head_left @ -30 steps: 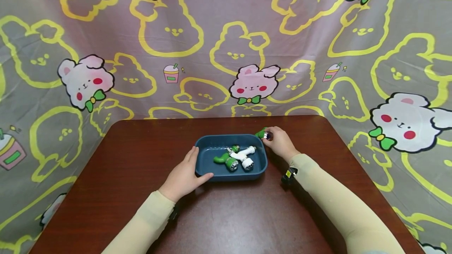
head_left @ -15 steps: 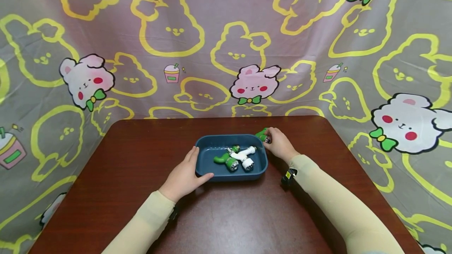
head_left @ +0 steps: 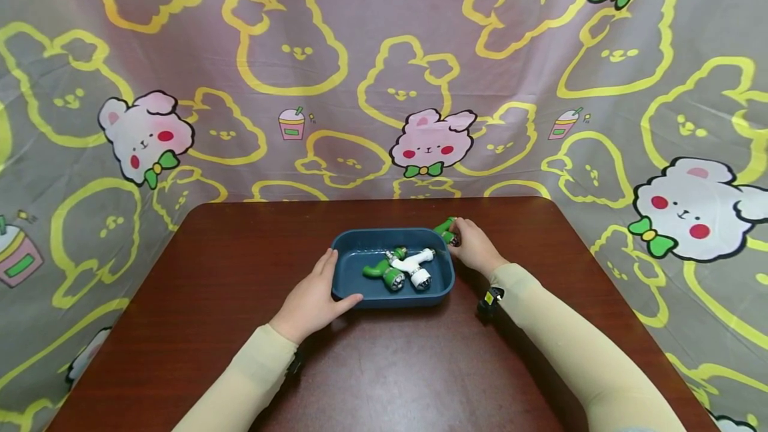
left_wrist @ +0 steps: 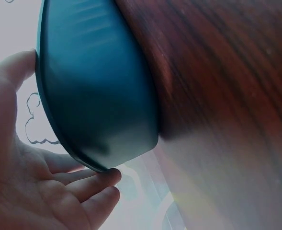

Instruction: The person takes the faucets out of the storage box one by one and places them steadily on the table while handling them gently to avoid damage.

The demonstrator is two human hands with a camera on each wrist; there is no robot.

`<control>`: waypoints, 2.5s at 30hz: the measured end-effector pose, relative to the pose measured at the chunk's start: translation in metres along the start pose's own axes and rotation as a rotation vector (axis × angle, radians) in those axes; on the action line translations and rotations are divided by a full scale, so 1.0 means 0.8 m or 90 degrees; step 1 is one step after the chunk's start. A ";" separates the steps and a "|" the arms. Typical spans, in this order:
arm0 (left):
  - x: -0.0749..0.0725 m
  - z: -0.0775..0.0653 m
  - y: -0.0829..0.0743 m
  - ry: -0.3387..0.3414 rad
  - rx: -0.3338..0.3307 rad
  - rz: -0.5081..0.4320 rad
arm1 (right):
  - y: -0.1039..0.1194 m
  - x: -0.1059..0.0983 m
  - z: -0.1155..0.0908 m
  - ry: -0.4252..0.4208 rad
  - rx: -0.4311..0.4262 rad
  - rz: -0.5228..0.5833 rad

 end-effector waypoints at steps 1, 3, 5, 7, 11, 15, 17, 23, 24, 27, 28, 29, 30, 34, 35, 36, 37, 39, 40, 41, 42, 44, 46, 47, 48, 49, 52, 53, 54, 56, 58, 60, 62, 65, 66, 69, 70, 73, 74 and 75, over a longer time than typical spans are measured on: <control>0.000 0.000 0.000 -0.002 0.000 -0.001 | 0.000 0.001 0.000 0.002 0.000 -0.003; 0.000 -0.001 0.000 -0.003 -0.001 -0.001 | -0.001 0.002 0.001 0.007 0.005 -0.006; 0.000 -0.001 0.000 -0.003 0.000 -0.001 | -0.001 0.003 0.001 0.011 0.011 -0.008; 0.000 -0.001 0.001 -0.001 -0.001 0.000 | -0.001 0.003 0.001 0.011 0.012 -0.008; 0.000 0.000 0.001 -0.007 0.003 0.005 | -0.001 0.003 0.000 0.007 0.006 -0.007; 0.001 0.001 0.002 -0.012 0.002 0.008 | 0.000 0.003 -0.001 0.009 0.005 -0.010; 0.001 0.001 0.002 -0.012 0.000 0.008 | 0.000 0.003 -0.002 0.015 0.011 -0.013; 0.001 0.001 0.001 -0.012 -0.003 0.008 | 0.000 0.004 -0.004 0.022 0.020 -0.015; 0.001 0.001 0.001 -0.012 -0.002 0.009 | 0.000 0.004 -0.004 0.020 0.019 -0.015; 0.001 0.001 0.001 -0.013 -0.001 0.010 | 0.001 0.001 -0.004 0.010 0.009 -0.019; 0.001 0.001 0.002 -0.012 -0.001 0.010 | 0.001 0.000 -0.004 0.005 0.007 -0.018; 0.001 0.001 0.002 -0.011 -0.002 0.010 | 0.001 -0.001 -0.004 -0.002 0.004 -0.016; 0.001 0.001 0.002 -0.010 -0.001 0.009 | 0.001 -0.003 -0.004 -0.008 0.003 -0.012; 0.001 0.001 0.002 -0.005 -0.003 0.005 | 0.003 -0.013 -0.005 -0.037 0.014 0.009; 0.002 0.001 0.002 -0.005 -0.003 0.006 | 0.004 -0.016 -0.006 -0.044 0.016 0.015; 0.001 0.001 0.002 -0.005 -0.002 0.005 | 0.006 -0.019 -0.006 -0.051 0.017 0.018; 0.001 0.001 0.002 -0.005 -0.002 0.005 | 0.007 -0.022 -0.007 -0.057 0.019 0.022; 0.001 0.000 0.001 -0.005 -0.002 0.006 | 0.011 -0.028 -0.008 -0.067 0.020 0.028; 0.000 0.000 0.001 -0.006 -0.002 0.006 | 0.013 -0.031 -0.008 -0.070 0.022 0.032; 0.000 0.000 0.001 -0.006 -0.002 0.006 | 0.015 -0.033 -0.009 -0.072 0.023 0.037; 0.000 0.000 0.000 -0.007 -0.001 0.006 | 0.017 -0.036 -0.009 -0.075 0.025 0.040; -0.001 0.000 0.000 -0.008 -0.002 0.005 | 0.021 -0.039 -0.010 -0.080 0.026 0.044; -0.001 0.000 0.000 -0.010 0.000 0.006 | 0.025 -0.042 -0.011 -0.086 0.020 0.048; -0.001 0.000 0.000 -0.010 -0.001 0.006 | 0.027 -0.044 -0.012 -0.092 0.013 0.047; -0.001 0.000 0.001 -0.009 -0.002 0.007 | 0.029 -0.045 -0.013 -0.098 0.007 0.045; -0.001 0.000 0.001 -0.008 -0.003 0.008 | 0.032 -0.046 -0.014 -0.103 0.000 0.044; 0.000 0.000 0.001 -0.009 -0.001 0.013 | 0.038 -0.049 -0.016 -0.113 -0.015 0.041; 0.000 0.000 0.002 -0.007 -0.003 0.013 | 0.041 -0.050 -0.017 -0.116 -0.019 0.039; 0.001 0.000 0.001 -0.006 -0.003 0.012 | 0.043 -0.050 -0.017 -0.118 -0.022 0.040; 0.001 0.000 0.002 -0.008 -0.001 0.010 | 0.049 -0.051 -0.019 -0.120 -0.027 0.045; 0.000 0.000 0.001 -0.009 -0.002 0.007 | 0.055 -0.052 -0.020 -0.117 -0.030 0.048; 0.000 -0.001 0.001 -0.007 -0.005 0.006 | 0.061 -0.052 -0.022 -0.109 -0.031 0.049; 0.000 -0.001 0.000 -0.005 -0.006 0.006 | 0.067 -0.051 -0.023 -0.099 -0.031 0.048; 0.000 -0.001 0.000 -0.003 -0.008 0.005 | 0.076 -0.050 -0.025 -0.086 -0.037 0.040; 0.000 -0.001 0.000 -0.005 -0.005 0.005 | 0.080 -0.050 -0.026 -0.083 -0.041 0.037; 0.000 -0.001 0.001 -0.011 0.000 0.006 | 0.091 -0.048 -0.029 -0.074 -0.054 0.033; 0.000 0.000 0.001 -0.013 0.001 0.006 | 0.095 -0.047 -0.030 -0.070 -0.057 0.029; 0.000 0.000 0.001 -0.014 0.001 0.005 | 0.104 -0.043 -0.033 -0.050 -0.069 0.015; 0.000 0.000 0.001 -0.014 0.002 0.005 | 0.107 -0.041 -0.033 -0.042 -0.072 0.007; 0.000 0.000 0.001 -0.013 0.001 0.004 | 0.110 -0.038 -0.034 -0.034 -0.076 -0.001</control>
Point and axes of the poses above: each hand's wrist, its own z-axis towards the middle knuckle, its own x-axis out of the palm, y = z × x, the point moved 4 cm from there along z, towards the middle knuckle, and after that the axes turned 13 degrees about y, right-handed, at the moved point
